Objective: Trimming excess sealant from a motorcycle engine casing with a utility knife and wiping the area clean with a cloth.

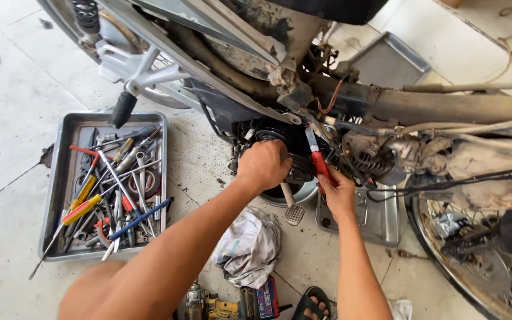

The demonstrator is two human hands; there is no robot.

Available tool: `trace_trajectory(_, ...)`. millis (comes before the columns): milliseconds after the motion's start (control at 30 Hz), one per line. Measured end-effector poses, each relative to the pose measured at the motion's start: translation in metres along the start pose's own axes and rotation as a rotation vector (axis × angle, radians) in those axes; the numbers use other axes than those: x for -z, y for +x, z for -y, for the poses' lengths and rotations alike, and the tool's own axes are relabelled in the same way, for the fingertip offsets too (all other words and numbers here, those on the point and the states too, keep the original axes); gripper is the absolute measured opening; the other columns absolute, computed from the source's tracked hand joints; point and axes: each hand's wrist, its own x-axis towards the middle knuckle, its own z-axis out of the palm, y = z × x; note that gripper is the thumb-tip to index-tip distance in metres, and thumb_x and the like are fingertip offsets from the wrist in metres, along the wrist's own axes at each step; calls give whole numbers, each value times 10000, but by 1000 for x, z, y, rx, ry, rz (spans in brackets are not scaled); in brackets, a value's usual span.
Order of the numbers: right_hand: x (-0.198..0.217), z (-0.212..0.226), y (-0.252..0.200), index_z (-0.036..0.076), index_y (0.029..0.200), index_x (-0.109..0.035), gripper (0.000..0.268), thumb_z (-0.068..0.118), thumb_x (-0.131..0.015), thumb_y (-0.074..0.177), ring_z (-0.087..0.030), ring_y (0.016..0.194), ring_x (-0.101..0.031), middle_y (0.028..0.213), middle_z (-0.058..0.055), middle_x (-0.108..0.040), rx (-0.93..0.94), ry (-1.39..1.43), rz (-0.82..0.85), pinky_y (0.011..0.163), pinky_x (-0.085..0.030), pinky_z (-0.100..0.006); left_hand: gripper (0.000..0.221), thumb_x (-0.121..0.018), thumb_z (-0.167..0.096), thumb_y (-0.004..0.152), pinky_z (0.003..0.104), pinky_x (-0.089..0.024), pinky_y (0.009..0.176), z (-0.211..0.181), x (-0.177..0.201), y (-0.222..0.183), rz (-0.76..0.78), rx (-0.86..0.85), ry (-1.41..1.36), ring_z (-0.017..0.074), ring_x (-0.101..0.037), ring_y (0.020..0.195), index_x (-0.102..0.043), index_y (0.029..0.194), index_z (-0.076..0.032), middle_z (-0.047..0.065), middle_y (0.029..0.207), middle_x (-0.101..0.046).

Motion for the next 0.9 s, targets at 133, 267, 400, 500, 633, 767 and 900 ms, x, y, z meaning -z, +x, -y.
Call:
trace_trajectory(133, -3, -23, 12, 45, 1305, -696, 342, 116, -717, 972, -252, 912, -662, 1119, -237, -700, -24, 32, 42, 694, -617, -379, 495, -673, -475, 829, 542, -585, 905, 12, -2, -2, 18, 193, -128, 431, -711, 1070, -725, 1202, -154, 177, 1064, -750)
trace_trajectory(267, -9, -32, 15, 52, 1295, -703, 322, 59, -702, 972, -251, 971, -629, 1132, -183, -685, 82, -9, 18, 753, -602, -378, 618, -675, -482, 809, 544, -554, 986, 8, -26, 14, 82, 267, -167, 422, -682, 1152, -655, 1338, -163, 208, 1150, -732)
trace_trajectory(400, -10, -52, 21, 114, 1276, -740, 294, 101, -703, 984, -185, 882, -653, 1065, -118, -716, 156, -53, -59, 648, -601, -330, 573, -667, -390, 854, 527, -578, 940, -16, -29, 14, 29, 209, -307, 383, -701, 1130, -617, 1373, -154, 132, 1113, -755)
trace_trajectory(500, -15, -55, 21, 114, 1270, -742, 284, 85, -679, 995, -187, 847, -642, 1047, -120, -715, 141, -60, -84, 641, -585, -337, 554, -630, -454, 844, 521, -596, 928, -16, -42, 27, 83, 173, -200, 372, -707, 1116, -651, 1327, -183, 92, 1147, -758)
trace_trajectory(633, -17, -48, 24, 116, 1290, -731, 285, 98, -644, 1019, -183, 799, -648, 1041, -126, -728, 139, -70, -79, 615, -578, -353, 469, -625, -382, 861, 525, -622, 843, -38, -46, 16, 101, -12, 78, 366, -734, 1031, -666, 1276, -166, 85, 1152, -723)
trace_trajectory(767, -18, -42, 21, 108, 1269, -741, 333, 57, -666, 949, -262, 1101, -663, 1122, -165, -747, 115, -94, -56, 929, -537, -523, 167, -712, -131, 760, 418, -529, 780, -49, -83, 5, -378, -732, 555, 346, -632, 1025, -771, 917, -125, 79, 924, -702)
trace_trajectory(900, -20, -39, 21, 105, 1265, -741, 328, 56, -663, 951, -260, 1100, -661, 1121, -164, -746, 110, -93, -53, 930, -536, -519, 318, -542, -127, 898, 629, -320, 1059, -60, -120, 6, -309, -587, 652, 464, -523, 1228, -733, 1130, -22, 224, 1205, -711)
